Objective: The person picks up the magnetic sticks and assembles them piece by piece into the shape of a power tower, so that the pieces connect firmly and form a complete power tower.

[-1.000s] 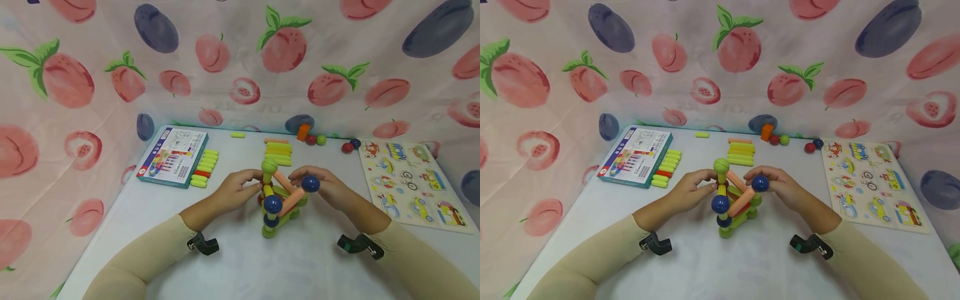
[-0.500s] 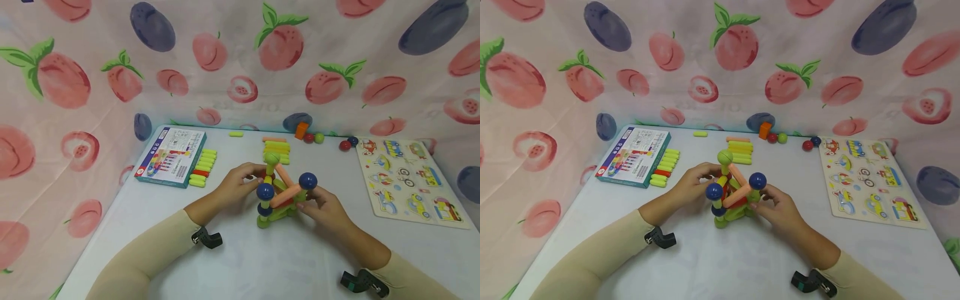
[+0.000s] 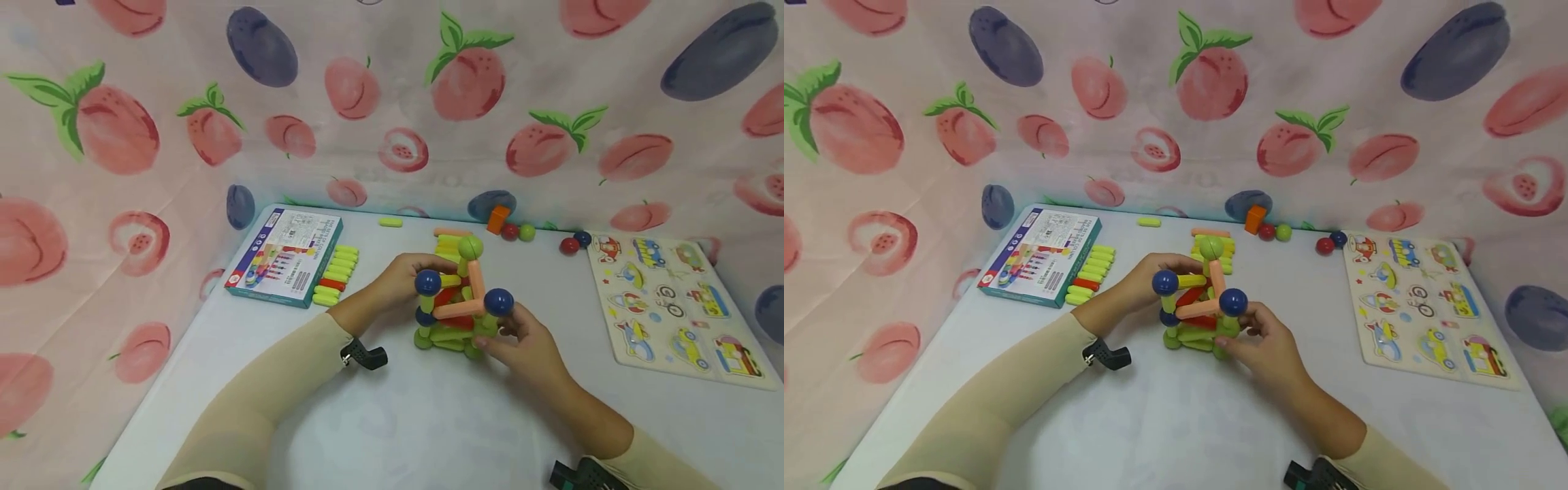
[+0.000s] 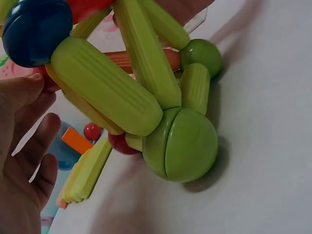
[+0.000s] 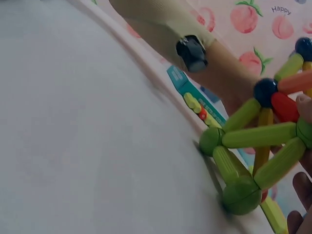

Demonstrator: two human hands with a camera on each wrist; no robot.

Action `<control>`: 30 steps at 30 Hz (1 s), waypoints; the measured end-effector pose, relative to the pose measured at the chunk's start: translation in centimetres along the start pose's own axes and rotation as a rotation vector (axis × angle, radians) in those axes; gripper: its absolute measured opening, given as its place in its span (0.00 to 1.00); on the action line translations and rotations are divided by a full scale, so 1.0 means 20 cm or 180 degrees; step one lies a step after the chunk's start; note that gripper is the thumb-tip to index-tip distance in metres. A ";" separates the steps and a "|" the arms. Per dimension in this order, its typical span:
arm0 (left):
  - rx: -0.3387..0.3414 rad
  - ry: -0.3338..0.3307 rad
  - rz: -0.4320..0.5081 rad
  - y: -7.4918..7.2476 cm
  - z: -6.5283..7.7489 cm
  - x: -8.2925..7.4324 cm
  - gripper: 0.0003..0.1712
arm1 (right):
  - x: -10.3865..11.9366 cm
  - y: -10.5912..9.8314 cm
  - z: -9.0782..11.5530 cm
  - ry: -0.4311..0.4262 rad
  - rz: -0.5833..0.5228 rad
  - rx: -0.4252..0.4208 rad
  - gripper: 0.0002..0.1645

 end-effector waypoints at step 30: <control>-0.0256 -0.1132 0.0224 -0.27 -0.15 -0.28 0.11 | 0.02 -0.02 0.04 0.0006 -0.0237 -0.0080 0.27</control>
Point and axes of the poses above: each hand's wrist, its own z-axis away from the middle knuckle, its own y-axis out of the palm, x = y × z, the point moved 2 cm from there along -z, towards the middle knuckle, and after that the axes turned 14 degrees about -x, right-handed, at the moved point
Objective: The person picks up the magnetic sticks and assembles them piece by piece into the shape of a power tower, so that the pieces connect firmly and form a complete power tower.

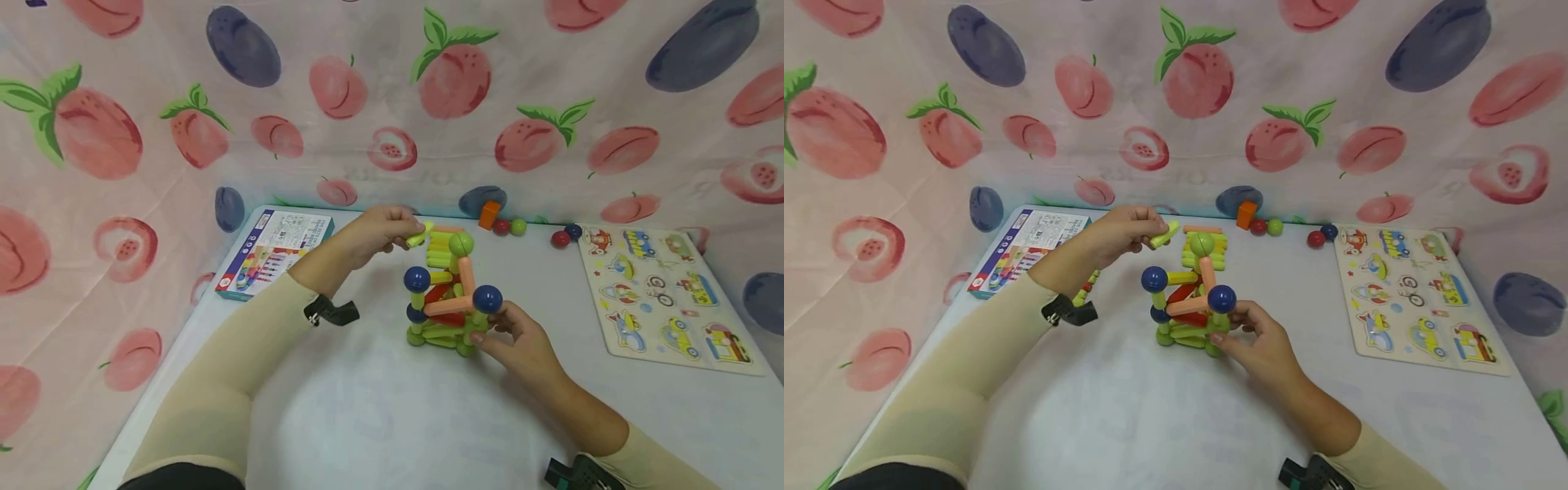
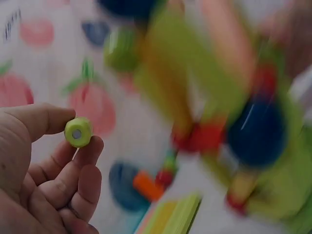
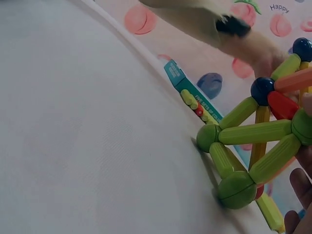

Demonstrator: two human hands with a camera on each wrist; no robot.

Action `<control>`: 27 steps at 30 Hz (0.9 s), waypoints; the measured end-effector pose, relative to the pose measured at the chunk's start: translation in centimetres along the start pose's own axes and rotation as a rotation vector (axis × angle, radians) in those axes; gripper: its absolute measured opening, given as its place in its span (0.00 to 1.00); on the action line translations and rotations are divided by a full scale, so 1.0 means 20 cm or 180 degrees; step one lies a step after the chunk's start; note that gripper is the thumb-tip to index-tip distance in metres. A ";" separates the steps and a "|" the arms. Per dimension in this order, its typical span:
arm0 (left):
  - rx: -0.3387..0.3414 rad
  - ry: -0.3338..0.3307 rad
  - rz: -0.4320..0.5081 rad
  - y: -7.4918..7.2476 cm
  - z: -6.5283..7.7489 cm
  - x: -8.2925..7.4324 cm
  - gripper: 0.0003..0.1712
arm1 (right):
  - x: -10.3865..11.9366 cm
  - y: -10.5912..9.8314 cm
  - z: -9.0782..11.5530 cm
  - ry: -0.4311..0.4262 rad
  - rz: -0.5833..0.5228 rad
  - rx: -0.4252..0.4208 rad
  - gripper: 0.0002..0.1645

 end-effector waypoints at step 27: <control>-0.0440 0.0614 0.0511 0.17 0.39 0.00 0.17 | -0.02 0.01 0.02 -0.0159 -0.0066 -0.0026 0.24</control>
Point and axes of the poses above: each hand's wrist, its own z-axis away from the middle knuckle, its own y-axis out of the palm, x = y × z, the point moved 2 cm from there along -z, towards the middle knuckle, and after that the axes turned 14 degrees about -x, right-handed, at the moved point
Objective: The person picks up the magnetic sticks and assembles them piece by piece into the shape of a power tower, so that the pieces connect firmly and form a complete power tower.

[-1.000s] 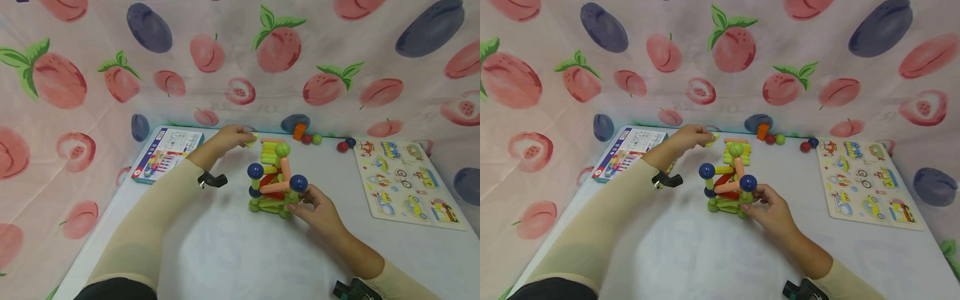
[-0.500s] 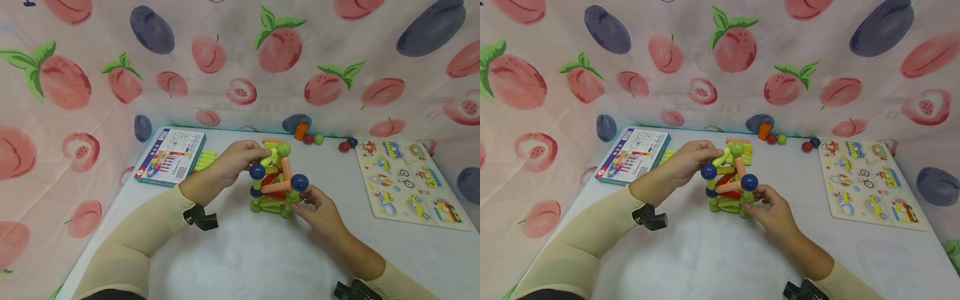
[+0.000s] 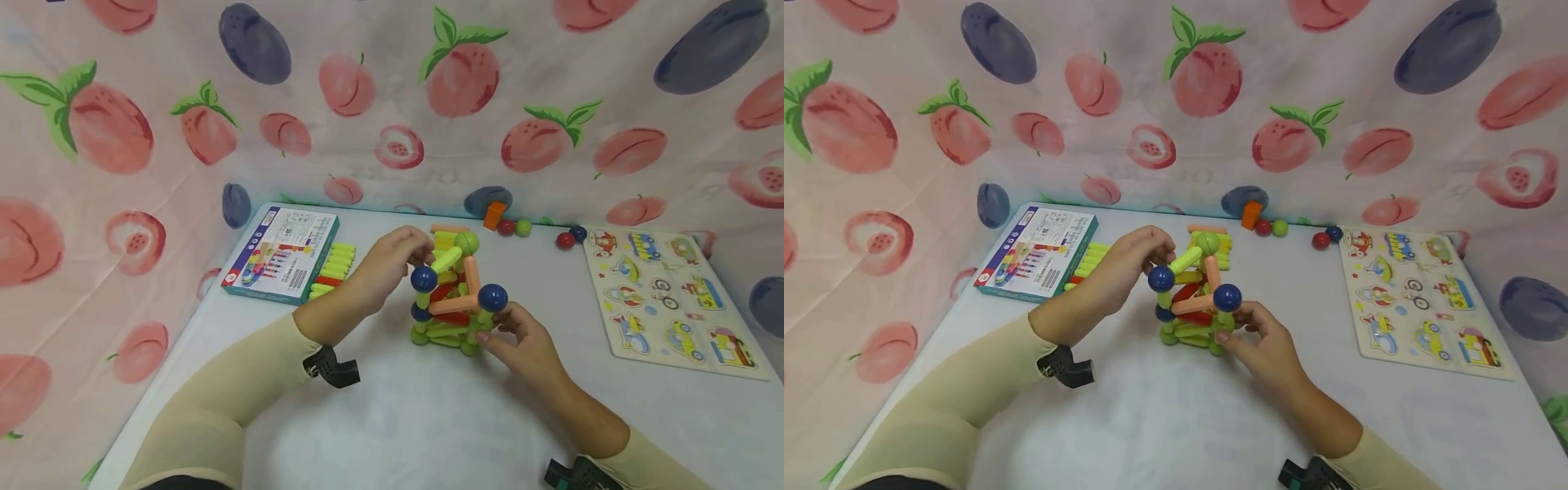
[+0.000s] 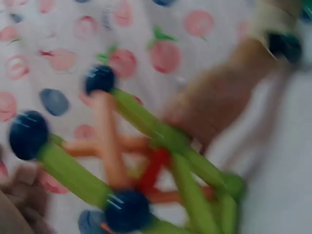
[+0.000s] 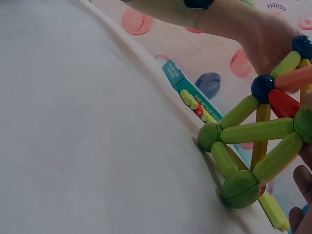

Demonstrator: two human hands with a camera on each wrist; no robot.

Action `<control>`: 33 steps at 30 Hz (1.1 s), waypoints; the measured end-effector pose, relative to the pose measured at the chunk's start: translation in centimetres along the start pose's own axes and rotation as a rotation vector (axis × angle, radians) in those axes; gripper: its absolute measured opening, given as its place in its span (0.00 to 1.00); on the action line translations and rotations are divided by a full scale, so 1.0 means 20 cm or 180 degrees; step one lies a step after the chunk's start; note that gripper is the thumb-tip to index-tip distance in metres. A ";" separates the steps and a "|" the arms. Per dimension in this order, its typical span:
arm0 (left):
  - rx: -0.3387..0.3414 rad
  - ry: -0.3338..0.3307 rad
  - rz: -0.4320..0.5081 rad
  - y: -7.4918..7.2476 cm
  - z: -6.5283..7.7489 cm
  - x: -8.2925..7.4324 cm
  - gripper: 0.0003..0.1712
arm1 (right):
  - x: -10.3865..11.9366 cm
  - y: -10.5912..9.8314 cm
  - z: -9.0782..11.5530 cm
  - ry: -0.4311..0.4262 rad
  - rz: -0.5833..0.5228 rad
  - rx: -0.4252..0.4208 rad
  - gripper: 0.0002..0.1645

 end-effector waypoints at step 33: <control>-0.0137 0.1179 -0.0563 0.00 -0.05 0.46 0.19 | -0.04 -0.01 -0.32 0.0922 -0.0712 0.0214 0.19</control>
Point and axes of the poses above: each hand's wrist, its own z-axis away from the middle knuckle, its own y-axis out of the palm, x = y × z, the point moved 2 cm from there along -z, towards the middle knuckle, and after that the axes turned 14 degrees about -x, right-handed, at the moved point
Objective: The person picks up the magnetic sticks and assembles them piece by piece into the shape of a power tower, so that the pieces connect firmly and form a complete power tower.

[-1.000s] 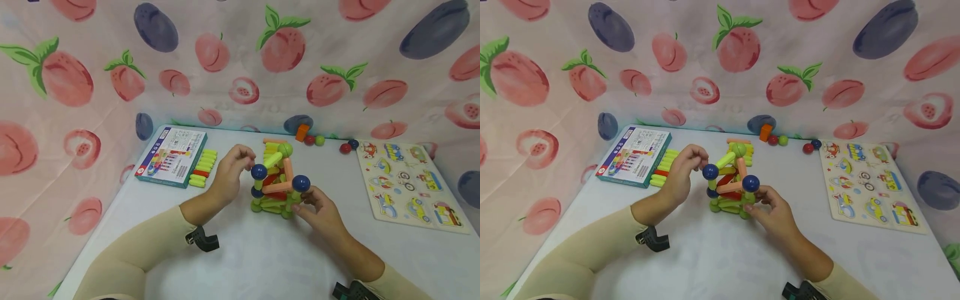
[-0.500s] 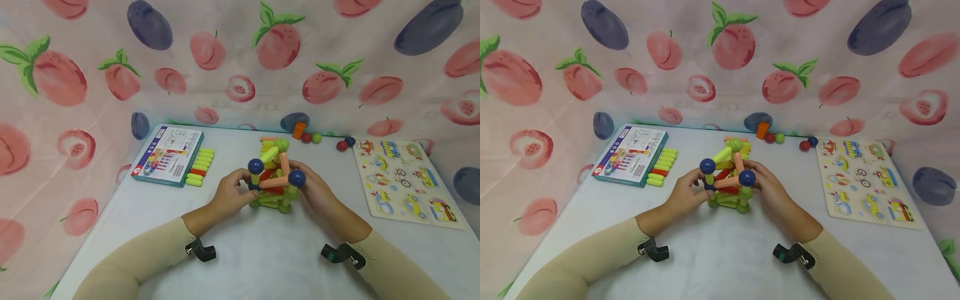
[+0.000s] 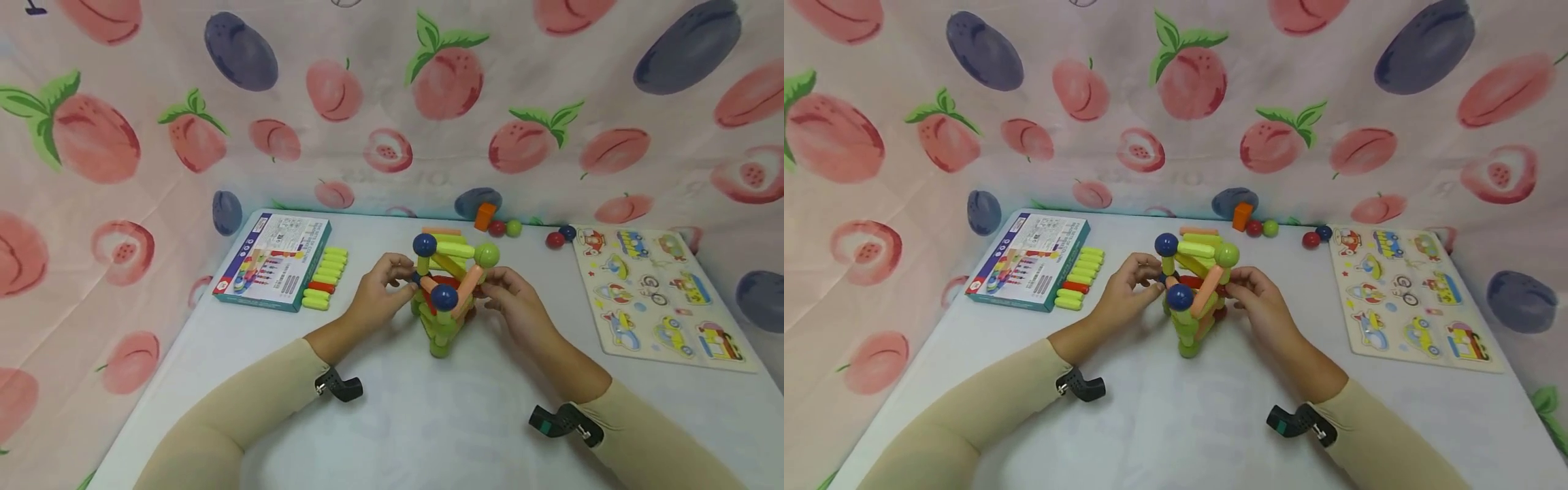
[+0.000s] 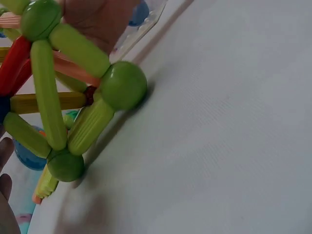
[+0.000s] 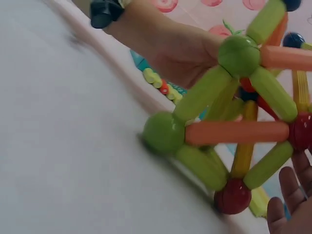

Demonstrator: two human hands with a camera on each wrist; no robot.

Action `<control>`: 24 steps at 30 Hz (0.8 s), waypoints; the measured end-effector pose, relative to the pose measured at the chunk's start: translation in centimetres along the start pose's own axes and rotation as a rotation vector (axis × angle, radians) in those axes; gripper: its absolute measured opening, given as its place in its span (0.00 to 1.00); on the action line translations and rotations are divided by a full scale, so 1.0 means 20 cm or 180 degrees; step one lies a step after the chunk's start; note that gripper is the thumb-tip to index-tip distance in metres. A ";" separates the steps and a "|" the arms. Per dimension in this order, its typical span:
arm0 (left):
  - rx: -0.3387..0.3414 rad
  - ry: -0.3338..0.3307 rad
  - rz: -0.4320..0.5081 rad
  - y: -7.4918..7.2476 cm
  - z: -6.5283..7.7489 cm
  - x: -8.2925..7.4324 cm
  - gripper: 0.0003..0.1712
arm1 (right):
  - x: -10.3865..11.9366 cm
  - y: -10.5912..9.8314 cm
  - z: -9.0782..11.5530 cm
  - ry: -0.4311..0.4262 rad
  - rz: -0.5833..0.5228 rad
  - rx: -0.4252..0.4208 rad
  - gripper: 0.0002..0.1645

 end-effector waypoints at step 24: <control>0.0862 0.0576 -0.2191 -0.43 -0.14 -0.01 0.10 | -0.05 0.02 0.27 -0.0399 0.0065 0.0346 0.36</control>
Point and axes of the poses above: each hand's wrist, its own z-axis away from the middle knuckle, its own y-axis out of the palm, x = y × z, the point moved 2 cm from there along -z, towards the middle knuckle, and after that the axes turned 14 degrees about -x, right-handed, at the moved point
